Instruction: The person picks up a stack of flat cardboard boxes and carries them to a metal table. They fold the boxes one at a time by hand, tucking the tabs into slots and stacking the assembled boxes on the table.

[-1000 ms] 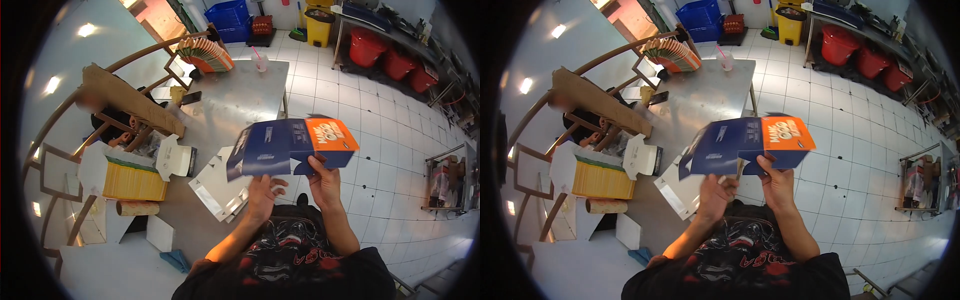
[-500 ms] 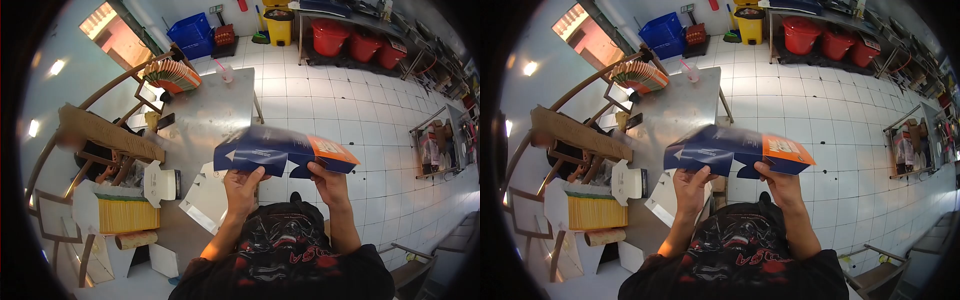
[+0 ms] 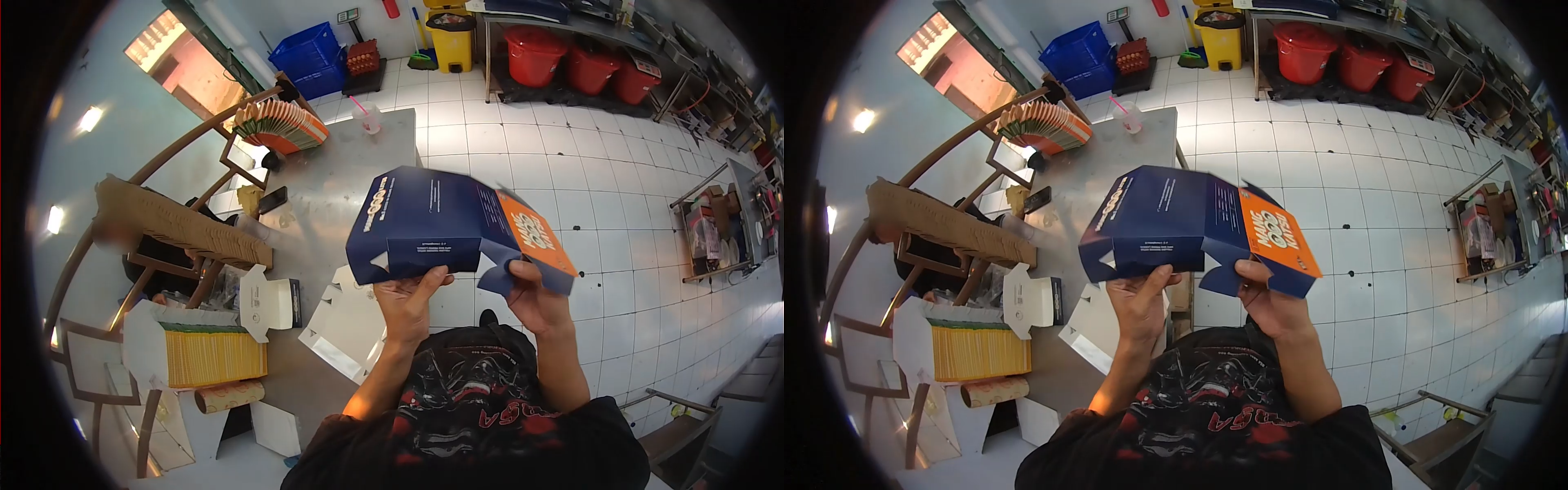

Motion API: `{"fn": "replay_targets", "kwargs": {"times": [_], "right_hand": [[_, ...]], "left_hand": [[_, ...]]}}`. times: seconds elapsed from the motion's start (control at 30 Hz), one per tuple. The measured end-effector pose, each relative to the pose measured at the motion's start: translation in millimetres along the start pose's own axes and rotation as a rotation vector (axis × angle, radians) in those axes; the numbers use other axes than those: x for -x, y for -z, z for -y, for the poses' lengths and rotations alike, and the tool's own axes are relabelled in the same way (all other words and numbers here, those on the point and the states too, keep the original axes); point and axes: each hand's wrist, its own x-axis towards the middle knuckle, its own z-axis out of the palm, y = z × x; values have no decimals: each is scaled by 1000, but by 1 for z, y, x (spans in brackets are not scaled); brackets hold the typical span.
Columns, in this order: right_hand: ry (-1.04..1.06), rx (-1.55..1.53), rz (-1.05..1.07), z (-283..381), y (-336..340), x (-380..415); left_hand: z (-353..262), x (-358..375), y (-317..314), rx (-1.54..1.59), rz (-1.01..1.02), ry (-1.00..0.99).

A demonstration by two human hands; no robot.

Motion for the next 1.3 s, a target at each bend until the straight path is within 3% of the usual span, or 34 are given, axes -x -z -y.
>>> {"fn": "replay_targets", "kwargs": {"times": [0.07,0.13,0.17,0.2,0.27,0.33,0.5,0.57,0.6,0.67,0.73,0.77,0.8,0.83,0.87,0.9,0.93,0.97,1.0,1.03,1.07,1.13,1.2,1.27,1.3], "right_hand": [[-122,-173,31,3,-1,1],[13,31,32,-6,4,0],[242,266,-27,-14,-2,1],[240,265,-28,-17,-6,4],[572,595,-93,-20,-10,8],[563,606,-109,-27,-8,8],[387,315,-52,-35,-6,8],[308,253,-11,-41,-3,10],[227,190,27,-43,-4,10],[257,140,-12,-41,-13,17],[-212,120,79,-30,-18,39],[-213,119,89,-15,-19,50],[-214,412,432,4,-17,61],[-210,703,772,15,-13,67],[-218,699,772,18,-12,63],[233,881,656,23,-13,51],[690,1039,512,28,-14,40],[685,1044,510,29,-19,28],[894,1326,329,28,-27,15],[1099,1593,124,24,-30,7],[1103,1588,127,22,-21,2],[777,1468,500,21,6,-10],[695,1312,489,16,16,-11],[707,1031,280,6,28,-12],[678,854,189,1,30,-11]], "left_hand": [[-3,-2,1,27,21,5],[-3,-2,0,-35,41,-13],[-3,-1,-3,-35,42,-14],[-1,2,-10,1,15,5],[8,8,-19,40,-14,20],[22,16,-23,-26,-15,32],[33,26,-34,19,-88,-24],[30,28,-30,-37,120,-78],[28,26,-30,-41,121,-79],[25,18,-34,-84,-58,-17],[15,-3,-19,-239,-115,71],[3,-14,-20,-273,-54,69],[-4,-23,-13,-277,-56,62],[-10,-30,-4,-401,105,153],[-15,-34,6,-521,265,253],[-14,-38,18,-763,376,421],[-9,-37,26,-867,557,226],[-8,-30,26,-900,614,158],[-16,-24,18,-933,671,83],[-27,-20,13,-1156,780,58],[-28,-18,15,-1161,777,54],[-32,-14,21,-1519,911,-153],[-37,-11,24,-1504,829,-178],[-43,-10,21,-1453,702,-254],[-52,-8,14,-1477,704,-190]]}}
